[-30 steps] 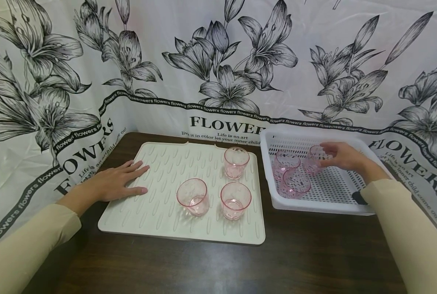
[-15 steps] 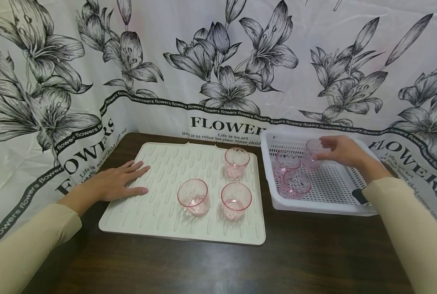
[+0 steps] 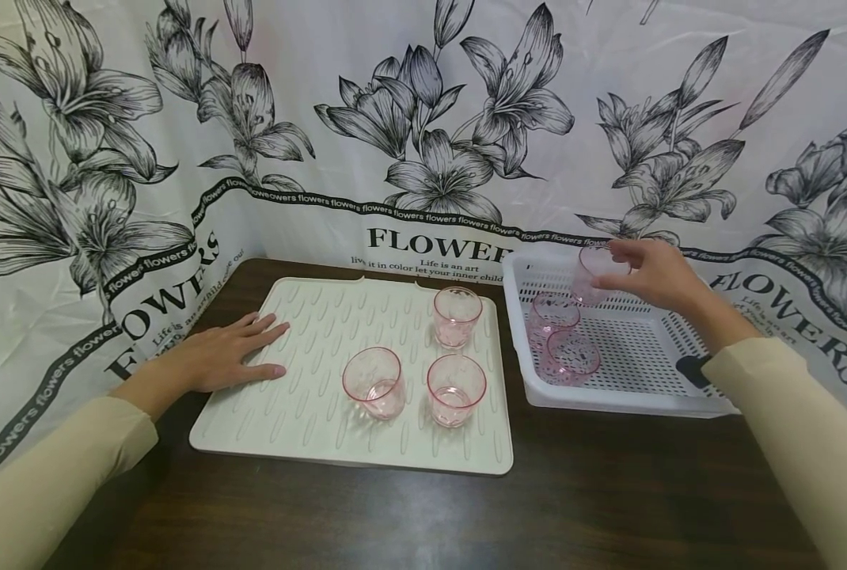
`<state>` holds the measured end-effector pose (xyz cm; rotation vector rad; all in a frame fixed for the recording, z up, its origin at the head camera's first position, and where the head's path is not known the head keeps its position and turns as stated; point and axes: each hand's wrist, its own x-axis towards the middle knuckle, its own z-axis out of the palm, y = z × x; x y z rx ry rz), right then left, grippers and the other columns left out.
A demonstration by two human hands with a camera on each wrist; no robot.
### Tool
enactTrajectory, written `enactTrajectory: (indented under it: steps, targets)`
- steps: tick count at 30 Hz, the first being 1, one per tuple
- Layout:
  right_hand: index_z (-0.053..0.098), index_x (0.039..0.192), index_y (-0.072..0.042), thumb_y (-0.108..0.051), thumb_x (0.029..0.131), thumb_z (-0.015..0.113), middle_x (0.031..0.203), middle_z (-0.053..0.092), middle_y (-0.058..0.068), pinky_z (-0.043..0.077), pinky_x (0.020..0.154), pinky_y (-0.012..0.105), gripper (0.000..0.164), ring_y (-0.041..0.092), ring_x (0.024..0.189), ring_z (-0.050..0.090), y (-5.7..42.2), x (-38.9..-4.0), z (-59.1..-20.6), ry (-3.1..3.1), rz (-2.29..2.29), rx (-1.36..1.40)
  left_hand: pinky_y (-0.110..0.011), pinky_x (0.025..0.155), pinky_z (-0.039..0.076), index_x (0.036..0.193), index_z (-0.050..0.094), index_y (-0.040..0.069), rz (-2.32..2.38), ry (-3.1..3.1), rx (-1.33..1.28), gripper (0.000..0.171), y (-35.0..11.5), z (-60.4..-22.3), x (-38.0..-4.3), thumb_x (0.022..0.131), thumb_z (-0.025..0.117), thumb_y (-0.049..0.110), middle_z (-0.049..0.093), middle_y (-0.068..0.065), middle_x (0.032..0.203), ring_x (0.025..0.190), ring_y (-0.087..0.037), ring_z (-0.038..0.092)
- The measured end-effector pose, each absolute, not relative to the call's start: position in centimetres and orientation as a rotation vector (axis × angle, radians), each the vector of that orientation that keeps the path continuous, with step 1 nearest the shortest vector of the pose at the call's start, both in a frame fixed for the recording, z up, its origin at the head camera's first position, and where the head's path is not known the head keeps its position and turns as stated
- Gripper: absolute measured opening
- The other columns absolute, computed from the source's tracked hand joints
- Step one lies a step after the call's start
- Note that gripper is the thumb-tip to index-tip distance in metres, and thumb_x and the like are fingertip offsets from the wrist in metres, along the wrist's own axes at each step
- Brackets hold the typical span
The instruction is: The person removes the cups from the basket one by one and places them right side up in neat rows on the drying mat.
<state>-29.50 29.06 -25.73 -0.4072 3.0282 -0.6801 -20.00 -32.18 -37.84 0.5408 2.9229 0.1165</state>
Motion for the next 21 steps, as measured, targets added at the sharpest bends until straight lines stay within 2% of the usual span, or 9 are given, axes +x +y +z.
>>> enactTrajectory:
  steps: [12, 21]
  targets:
    - [0.044, 0.149, -0.003, -0.053, 0.081, 0.078, 0.143, 0.052, 0.024, 0.035, 0.106, 0.063, 0.091, 0.045, 0.133, 0.046, 26.0, -28.0, -24.2, 3.087, -0.793, -0.463, -0.072, 0.103, 0.03, 0.157, 0.033, 0.015, 0.119, 2.931, 0.552, 0.088, -32.5, -38.1, -20.0, 0.091, 0.048, 0.072, 0.028, -0.019, 0.16, 0.145, -0.047, 0.024]
    - [0.046, 0.148, -0.003, -0.044, 0.084, 0.08, 0.142, 0.054, 0.02, 0.033, 0.109, 0.061, 0.083, 0.042, 0.132, 0.05, 23.2, -27.4, -23.3, 3.071, -0.834, -0.601, -0.072, 0.102, 0.031, 0.157, 0.032, 0.015, 0.104, 2.924, 0.551, 0.088, -32.5, -38.1, -20.1, 0.092, 0.048, 0.071, 0.028, -0.019, 0.16, 0.145, -0.047, 0.024]
